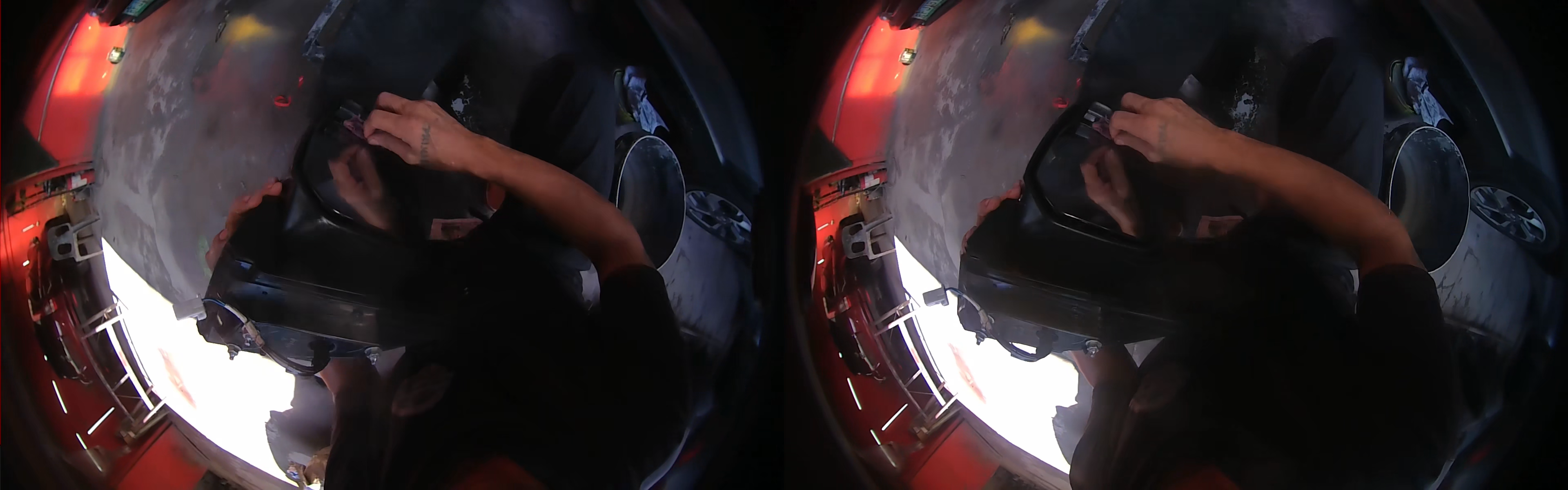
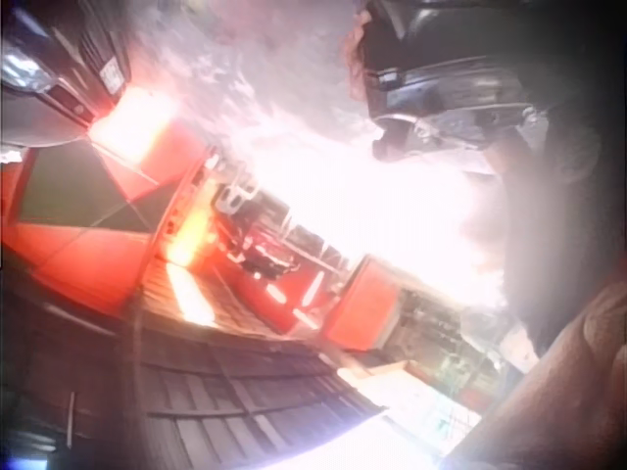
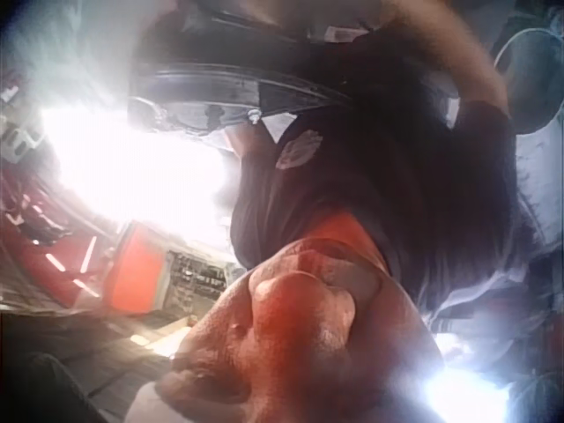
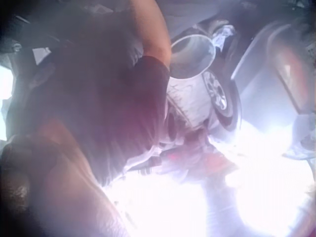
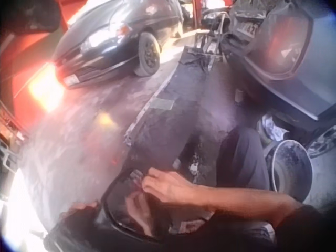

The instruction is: The person cleans a detached car side mirror using a purple cloth and a spray bottle. They wipe the mirror housing and glass, then spray cleaner and continue wiping. The person also wipes the floor mat with a white cloth.

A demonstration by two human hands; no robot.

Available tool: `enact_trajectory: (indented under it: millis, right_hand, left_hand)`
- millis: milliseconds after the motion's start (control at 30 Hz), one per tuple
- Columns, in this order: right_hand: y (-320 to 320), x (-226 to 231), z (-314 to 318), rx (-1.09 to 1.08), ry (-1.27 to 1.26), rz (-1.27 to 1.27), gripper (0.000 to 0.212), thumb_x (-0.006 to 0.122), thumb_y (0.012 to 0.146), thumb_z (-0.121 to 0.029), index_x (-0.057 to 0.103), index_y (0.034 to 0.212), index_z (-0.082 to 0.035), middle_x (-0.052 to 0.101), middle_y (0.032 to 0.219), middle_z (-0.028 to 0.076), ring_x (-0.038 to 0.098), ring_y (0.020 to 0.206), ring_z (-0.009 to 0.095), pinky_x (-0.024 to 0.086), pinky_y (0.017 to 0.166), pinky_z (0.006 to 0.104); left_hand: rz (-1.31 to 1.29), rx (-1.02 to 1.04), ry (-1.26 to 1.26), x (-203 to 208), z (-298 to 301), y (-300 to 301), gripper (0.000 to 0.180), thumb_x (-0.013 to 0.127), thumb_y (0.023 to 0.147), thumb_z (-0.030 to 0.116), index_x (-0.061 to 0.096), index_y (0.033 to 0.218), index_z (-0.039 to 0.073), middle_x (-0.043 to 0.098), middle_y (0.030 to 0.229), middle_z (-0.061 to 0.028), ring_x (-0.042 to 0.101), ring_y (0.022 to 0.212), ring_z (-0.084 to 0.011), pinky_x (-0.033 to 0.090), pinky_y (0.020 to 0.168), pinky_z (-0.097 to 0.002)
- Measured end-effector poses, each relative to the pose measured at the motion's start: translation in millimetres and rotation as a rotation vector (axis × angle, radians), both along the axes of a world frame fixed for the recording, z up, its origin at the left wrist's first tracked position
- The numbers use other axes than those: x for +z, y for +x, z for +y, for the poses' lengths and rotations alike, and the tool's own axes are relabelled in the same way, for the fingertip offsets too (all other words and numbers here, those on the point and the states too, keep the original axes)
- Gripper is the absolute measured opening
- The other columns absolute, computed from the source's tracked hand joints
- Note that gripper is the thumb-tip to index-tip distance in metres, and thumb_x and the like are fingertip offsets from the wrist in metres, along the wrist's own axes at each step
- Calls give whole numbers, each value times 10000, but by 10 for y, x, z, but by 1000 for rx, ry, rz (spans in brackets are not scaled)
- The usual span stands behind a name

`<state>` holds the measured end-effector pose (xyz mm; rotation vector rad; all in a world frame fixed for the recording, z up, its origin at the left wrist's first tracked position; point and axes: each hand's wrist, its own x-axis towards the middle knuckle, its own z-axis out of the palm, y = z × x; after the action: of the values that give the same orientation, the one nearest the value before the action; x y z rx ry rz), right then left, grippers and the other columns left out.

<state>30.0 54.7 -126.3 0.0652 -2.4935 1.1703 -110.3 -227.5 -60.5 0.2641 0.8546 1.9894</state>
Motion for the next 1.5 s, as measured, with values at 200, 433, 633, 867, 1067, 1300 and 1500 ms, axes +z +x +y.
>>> enact_trajectory:
  millis: [200, 433, 633, 867, 1067, 1300, 1500]
  right_hand:
    - [188, 187, -194, -13, 101, -15, 90, 650, 950, -98, 656, 956, -8, 632, 941, 140, 673, 808, 346, 555, 681, 452]
    - [758, 618, -166, 287, -563, -461, 120, 636, 943, -64, 675, 897, 40, 702, 808, 124, 723, 774, 222, 573, 732, 322]
    - [630, 439, -97, 45, -1323, -655, 414, 587, 1033, -361, 689, 1096, 36, 725, 948, 98, 697, 828, 151, 553, 726, 300]
    - [531, 362, -517, 332, -1977, -565, 595, 561, 1036, -514, 520, 1346, -8, 582, 1263, 94, 625, 1160, 235, 503, 1024, 416]
    - [414, 157, -390, 353, -1738, -395, 421, 611, 1031, -435, 585, 1186, -45, 568, 1110, 27, 564, 1067, 149, 451, 1002, 363]
    - [366, 7, -397, 342, -1702, -260, 297, 633, 1032, -351, 581, 1040, -58, 622, 912, 36, 603, 875, 138, 502, 810, 301]
    - [406, -58, -301, 424, -1803, -279, 299, 667, 1011, -334, 562, 1081, -63, 578, 936, 34, 613, 891, 156, 513, 844, 331]
  left_hand:
    - [17, 26, 9, 10, -80, 30, 869, 634, 896, 541, 346, 1509, -3, 464, 1519, -167, 405, 1450, -276, 357, 1160, -451]
    - [35, 44, 21, -17, -119, 17, 952, 648, 874, 586, 308, 1527, -17, 444, 1533, -176, 388, 1460, -280, 337, 1170, -452]
    - [71, 46, 17, 102, -146, -88, 1023, 659, 854, 624, 276, 1543, -28, 428, 1545, -183, 373, 1469, -283, 320, 1180, -453]
    - [204, 68, -100, 205, -138, 9, 1107, 673, 831, 668, 238, 1561, -42, 408, 1559, -192, 356, 1479, -286, 299, 1191, -454]
    - [180, 37, -194, 268, -159, 237, 1179, 685, 812, 706, 206, 1576, -53, 391, 1571, -199, 342, 1488, -290, 282, 1200, -455]
    - [311, -50, -413, 423, -274, 452, 1264, 699, 789, 751, 168, 1594, -67, 372, 1585, -207, 325, 1498, -293, 261, 1211, -456]
    - [635, -437, -642, 727, -127, 604, 1299, 835, 754, 638, 133, 1620, -29, 358, 1596, -202, 346, 1482, -295, 278, 1198, -441]
